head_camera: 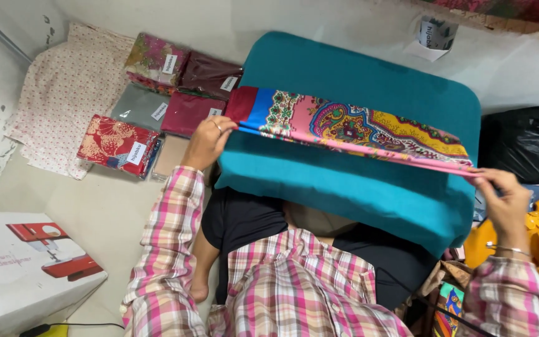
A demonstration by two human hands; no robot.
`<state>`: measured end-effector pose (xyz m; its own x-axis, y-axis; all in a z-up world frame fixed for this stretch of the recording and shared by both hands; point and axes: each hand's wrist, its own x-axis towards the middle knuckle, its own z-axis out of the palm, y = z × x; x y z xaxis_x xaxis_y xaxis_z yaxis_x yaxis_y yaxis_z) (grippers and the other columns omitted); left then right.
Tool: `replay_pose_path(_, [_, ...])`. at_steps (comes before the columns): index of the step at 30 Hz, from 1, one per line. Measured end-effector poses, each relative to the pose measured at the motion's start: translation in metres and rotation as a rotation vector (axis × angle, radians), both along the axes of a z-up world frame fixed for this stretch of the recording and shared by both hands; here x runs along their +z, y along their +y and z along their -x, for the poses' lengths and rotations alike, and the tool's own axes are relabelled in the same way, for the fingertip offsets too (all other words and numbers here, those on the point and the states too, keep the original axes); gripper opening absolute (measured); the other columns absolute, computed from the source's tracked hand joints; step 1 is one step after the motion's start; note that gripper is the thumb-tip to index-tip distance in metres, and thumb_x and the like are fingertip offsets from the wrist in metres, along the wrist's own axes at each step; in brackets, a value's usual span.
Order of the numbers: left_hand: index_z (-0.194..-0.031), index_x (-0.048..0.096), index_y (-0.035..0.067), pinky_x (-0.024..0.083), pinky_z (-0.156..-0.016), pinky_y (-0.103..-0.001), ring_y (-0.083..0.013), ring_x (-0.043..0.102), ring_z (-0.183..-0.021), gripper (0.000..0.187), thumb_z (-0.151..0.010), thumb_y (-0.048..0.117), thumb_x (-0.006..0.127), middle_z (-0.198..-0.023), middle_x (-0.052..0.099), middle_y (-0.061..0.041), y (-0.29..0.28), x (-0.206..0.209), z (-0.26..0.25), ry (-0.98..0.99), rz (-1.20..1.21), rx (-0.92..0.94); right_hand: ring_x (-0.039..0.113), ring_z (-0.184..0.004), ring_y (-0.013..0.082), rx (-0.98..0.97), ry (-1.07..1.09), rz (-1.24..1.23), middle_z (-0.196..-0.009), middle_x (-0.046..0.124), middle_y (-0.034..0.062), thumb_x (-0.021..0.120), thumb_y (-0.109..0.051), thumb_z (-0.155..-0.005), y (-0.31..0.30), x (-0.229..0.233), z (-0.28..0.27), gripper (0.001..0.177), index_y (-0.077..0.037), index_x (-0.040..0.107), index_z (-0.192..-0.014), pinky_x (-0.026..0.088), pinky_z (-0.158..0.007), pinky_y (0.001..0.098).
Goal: Folding fabric items and cleaning them with a lint roller
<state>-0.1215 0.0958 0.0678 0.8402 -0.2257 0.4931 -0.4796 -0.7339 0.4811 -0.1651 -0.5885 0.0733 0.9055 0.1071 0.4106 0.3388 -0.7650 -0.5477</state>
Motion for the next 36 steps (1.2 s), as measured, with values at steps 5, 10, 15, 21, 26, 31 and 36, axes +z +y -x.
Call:
replay_pose_path(5, [-0.109,0.075,0.004,0.033,-0.046,-0.021,-0.0076,0.043,-0.054,0.027,-0.093,-0.015,0.063,-0.102,0.077,-0.008,-0.002,0.109,-0.007,0.003,0.309,-0.082,0.053,-0.101,0.0041,-0.139,0.152,-0.483,-0.111,0.056,-0.005,0.05,-0.019,-0.127,-0.042,0.042,-0.012,0.011,-0.015,0.057,-0.12,0.044,-0.099,0.017])
replay_pose_path(10, [-0.115,0.074,0.008,0.047,-0.07,-0.032,-0.019,0.06,-0.079,0.021,-0.099,0.001,0.062,-0.098,0.076,-0.007,-0.002,0.128,-0.037,0.108,0.228,-0.099,0.05,-0.092,-0.0019,-0.232,0.211,-0.511,-0.107,0.056,-0.011,0.06,-0.027,-0.125,-0.046,0.048,-0.04,0.01,-0.019,0.06,-0.119,0.042,-0.084,0.0116])
replay_pose_path(15, [-0.101,0.078,0.003,0.046,-0.054,-0.027,-0.0133,0.055,-0.053,0.017,-0.09,0.002,0.065,-0.08,0.076,-0.007,-0.01,0.043,-0.098,0.295,0.159,-0.051,0.052,-0.085,0.0063,-0.264,0.221,-0.356,-0.104,0.064,0.0008,0.069,-0.009,-0.118,-0.024,0.011,-0.076,0.01,-0.002,0.07,-0.125,0.043,-0.073,0.0187])
replay_pose_path(21, [-0.097,0.078,0.001,0.052,-0.082,-0.042,-0.0342,0.068,-0.084,0.017,-0.085,0.003,0.067,-0.094,0.076,-0.016,-0.02,-0.046,-0.152,0.302,0.087,0.027,0.051,-0.077,0.007,-0.312,0.223,-0.364,-0.094,0.065,0.0012,0.072,-0.016,-0.113,-0.024,-0.059,-0.112,0.019,0.003,0.072,-0.118,0.045,-0.07,0.0215])
replay_pose_path(26, [-0.092,0.081,0.011,0.053,-0.083,-0.046,-0.0339,0.066,-0.09,0.012,-0.085,0.011,0.071,-0.094,0.076,-0.011,-0.037,-0.048,-0.15,0.226,-0.186,0.282,0.066,-0.069,0.0358,-0.381,-0.104,0.236,-0.087,0.073,0.0195,0.074,-0.019,-0.11,-0.017,-0.077,-0.121,0.027,0.007,0.077,-0.107,0.052,-0.069,0.0414])
replay_pose_path(31, [-0.108,0.072,0.006,0.051,-0.067,-0.039,-0.028,0.059,-0.08,0.021,-0.089,0.007,0.062,-0.106,0.064,-0.018,-0.115,0.007,-0.094,0.057,-0.2,0.282,0.057,-0.103,0.0439,-0.257,-0.216,0.467,-0.123,0.061,0.0268,0.066,-0.013,-0.093,0.101,-0.038,-0.096,0.041,0.001,0.066,-0.132,0.044,-0.085,0.0513])
replay_pose_path(36, [-0.13,0.063,0.012,0.043,-0.106,-0.053,-0.0317,0.054,-0.13,0.049,-0.105,0.048,0.041,-0.138,0.061,-0.012,-0.174,-0.051,-0.065,0.063,-0.39,-0.098,0.06,-0.12,0.0388,0.234,-0.02,0.229,-0.136,0.062,0.02,0.065,-0.024,-0.093,0.237,-0.008,-0.045,0.048,0.0,0.061,-0.134,0.049,-0.1,0.0478])
